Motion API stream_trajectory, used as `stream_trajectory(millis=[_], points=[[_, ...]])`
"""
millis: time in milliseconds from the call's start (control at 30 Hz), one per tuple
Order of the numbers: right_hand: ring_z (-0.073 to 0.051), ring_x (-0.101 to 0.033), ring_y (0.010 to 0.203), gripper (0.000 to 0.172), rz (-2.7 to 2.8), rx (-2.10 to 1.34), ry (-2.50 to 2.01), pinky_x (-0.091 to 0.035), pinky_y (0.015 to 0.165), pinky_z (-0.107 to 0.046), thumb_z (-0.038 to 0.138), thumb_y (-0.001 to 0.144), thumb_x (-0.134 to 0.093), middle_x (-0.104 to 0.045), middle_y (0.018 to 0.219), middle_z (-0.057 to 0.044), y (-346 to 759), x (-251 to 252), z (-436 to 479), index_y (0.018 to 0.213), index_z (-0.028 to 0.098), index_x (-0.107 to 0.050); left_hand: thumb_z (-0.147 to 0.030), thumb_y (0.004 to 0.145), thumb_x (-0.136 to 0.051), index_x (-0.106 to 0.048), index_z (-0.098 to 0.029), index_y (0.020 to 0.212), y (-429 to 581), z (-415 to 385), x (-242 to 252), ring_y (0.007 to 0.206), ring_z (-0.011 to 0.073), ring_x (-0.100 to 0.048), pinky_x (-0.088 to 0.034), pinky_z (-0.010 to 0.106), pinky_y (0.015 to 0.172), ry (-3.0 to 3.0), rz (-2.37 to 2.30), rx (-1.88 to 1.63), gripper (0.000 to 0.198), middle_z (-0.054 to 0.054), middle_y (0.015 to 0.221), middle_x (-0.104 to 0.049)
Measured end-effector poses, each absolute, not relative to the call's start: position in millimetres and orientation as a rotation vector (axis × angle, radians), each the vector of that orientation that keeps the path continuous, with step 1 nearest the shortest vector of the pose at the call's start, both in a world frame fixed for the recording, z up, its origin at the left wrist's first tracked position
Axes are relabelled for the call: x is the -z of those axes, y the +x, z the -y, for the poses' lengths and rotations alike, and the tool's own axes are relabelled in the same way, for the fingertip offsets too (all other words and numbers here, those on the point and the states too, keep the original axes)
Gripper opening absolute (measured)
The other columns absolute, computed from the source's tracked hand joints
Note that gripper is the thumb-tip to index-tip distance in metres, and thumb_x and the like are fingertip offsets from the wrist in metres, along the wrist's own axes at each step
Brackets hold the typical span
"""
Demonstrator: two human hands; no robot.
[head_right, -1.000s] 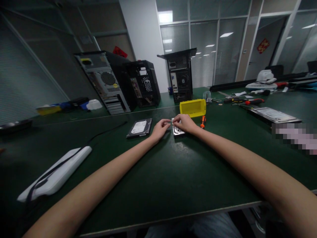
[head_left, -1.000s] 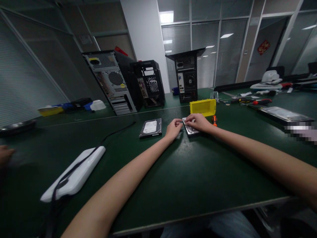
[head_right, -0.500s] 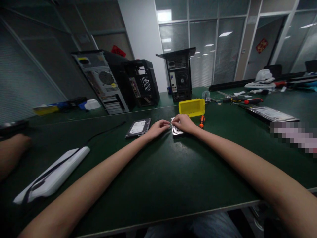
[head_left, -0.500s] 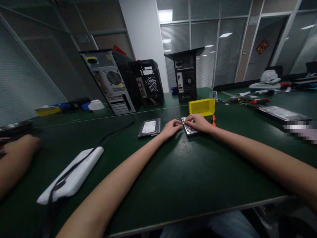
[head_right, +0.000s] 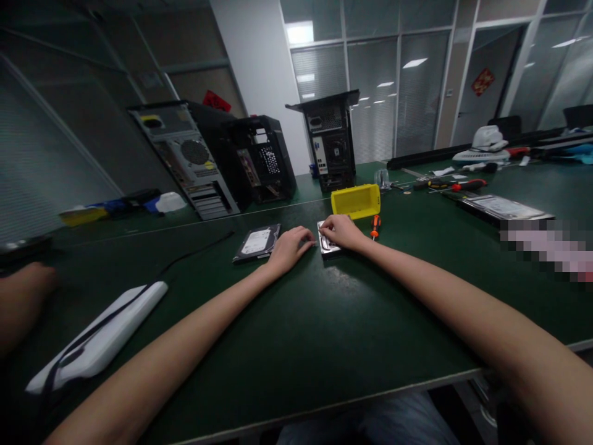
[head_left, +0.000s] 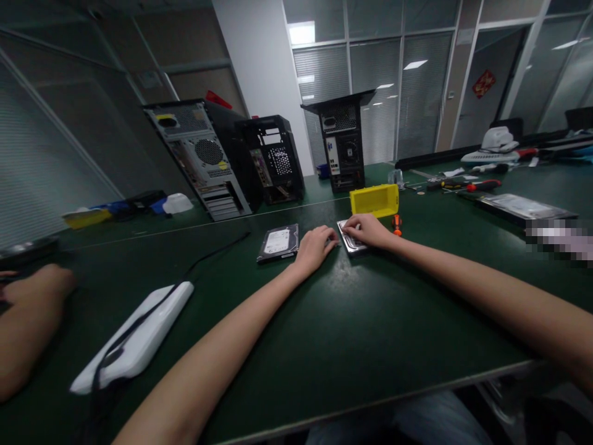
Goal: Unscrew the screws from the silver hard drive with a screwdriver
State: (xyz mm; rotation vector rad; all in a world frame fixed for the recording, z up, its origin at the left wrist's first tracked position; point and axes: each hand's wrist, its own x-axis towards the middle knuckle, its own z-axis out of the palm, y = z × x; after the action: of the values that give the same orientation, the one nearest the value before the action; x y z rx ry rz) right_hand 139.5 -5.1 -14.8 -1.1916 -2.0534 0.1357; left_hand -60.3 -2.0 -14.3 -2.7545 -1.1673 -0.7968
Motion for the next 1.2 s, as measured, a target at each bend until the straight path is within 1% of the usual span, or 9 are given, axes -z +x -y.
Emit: stream_trajectory(millis=[133,333,500,633,767,867,967,1067,1200], points=[[-0.017,-0.065,0.079,0.028,2.024,-0.143,-1.205,-0.044,0.071,-0.024,0.028,0.085,-0.055,-0.073,0.090,-0.011,139.3,15.4,5.2,0.090,0.010,-0.076,-0.030,0.085,-0.060,-0.064,-0.024,0.087,-59.2,2.5,13.5,0.079,0.0201,-0.064,-0.044,0.027,0.074,-2.750,1.350,1.056,0.008,0.003,0.083,-0.069],[-0.018,-0.066,0.080,0.027,1.991,-0.151,-1.209,-0.045,0.070,-0.024,0.027,0.085,-0.055,-0.073,0.092,-0.010,139.0,16.2,3.6,0.094,0.011,-0.075,-0.035,0.081,-0.064,-0.063,-0.017,0.080,-44.6,-2.5,18.3,0.071,0.0180,-0.067,-0.047,0.025,0.067,-2.850,1.488,1.644,0.018,0.003,0.072,-0.069],[-0.019,-0.066,0.082,0.027,1.989,-0.166,-1.200,-0.046,0.073,-0.026,0.027,0.085,-0.055,-0.073,0.093,-0.011,139.2,15.7,3.8,0.094,0.011,-0.075,-0.034,0.072,-0.072,-0.064,-0.015,0.082,-38.9,-4.7,25.0,0.083,0.0192,-0.068,-0.050,0.027,0.076,-2.855,1.522,1.940,0.022,0.006,0.083,-0.071],[-0.019,-0.065,0.083,0.026,1.997,-0.185,-1.168,-0.046,0.076,-0.027,0.026,0.084,-0.056,-0.073,0.095,-0.011,139.1,14.4,5.5,0.095,0.012,-0.075,-0.025,0.069,-0.076,-0.059,-0.015,0.095,-40.8,-5.8,27.1,0.087,0.0205,-0.069,-0.050,0.032,0.083,-2.828,1.636,2.137,0.033,0.008,0.086,-0.072],[-0.015,-0.064,0.082,0.020,2.010,-0.199,-1.120,-0.046,0.075,-0.023,0.021,0.082,-0.059,-0.072,0.095,-0.007,138.2,12.7,6.3,0.093,0.015,-0.074,-0.019,0.064,-0.078,-0.052,-0.015,0.105,-39.4,-8.4,26.6,0.084,0.0208,-0.070,-0.051,0.034,0.082,-2.772,1.786,2.233,0.049,0.008,0.084,-0.073],[-0.013,-0.063,0.078,0.017,1.990,-0.202,-1.117,-0.046,0.071,-0.022,0.022,0.081,-0.061,-0.072,0.089,-0.006,138.0,13.2,4.5,0.090,0.013,-0.072,-0.019,0.062,-0.080,-0.050,-0.014,0.109,-36.4,-11.4,26.1,0.085,0.0215,-0.070,-0.050,0.034,0.082,-2.720,1.832,2.251,0.055,0.009,0.085,-0.073],[-0.014,-0.063,0.077,0.017,1.964,-0.201,-1.128,-0.046,0.071,-0.023,0.023,0.080,-0.061,-0.071,0.085,-0.008,138.5,14.7,2.3,0.087,0.011,-0.072,-0.021,0.063,-0.081,-0.047,-0.014,0.114,-34.1,-13.9,27.1,0.089,0.0224,-0.070,-0.049,0.035,0.086,-2.687,1.831,2.239,0.062,0.011,0.088,-0.074],[-0.015,-0.063,0.079,0.019,1.959,-0.208,-1.130,-0.046,0.072,-0.024,0.025,0.081,-0.061,-0.072,0.087,-0.009,139.2,15.7,1.1,0.088,0.011,-0.073,-0.026,0.062,-0.082,-0.045,-0.014,0.118,-33.4,-14.8,29.0,0.091,0.0233,-0.070,-0.047,0.036,0.089,-2.641,1.838,2.188,0.068,0.011,0.088,-0.074],[-0.014,-0.065,0.076,0.020,1.985,-0.255,-1.127,-0.046,0.070,-0.023,0.026,0.079,-0.063,-0.073,0.085,-0.007,140.2,16.4,-0.1,0.089,0.013,-0.074,-0.032,0.061,-0.083,-0.046,-0.015,0.118,-34.0,-13.6,30.2,0.089,0.0244,-0.070,-0.048,0.036,0.087,-2.623,1.820,2.078,0.070,0.010,0.085,-0.075]])
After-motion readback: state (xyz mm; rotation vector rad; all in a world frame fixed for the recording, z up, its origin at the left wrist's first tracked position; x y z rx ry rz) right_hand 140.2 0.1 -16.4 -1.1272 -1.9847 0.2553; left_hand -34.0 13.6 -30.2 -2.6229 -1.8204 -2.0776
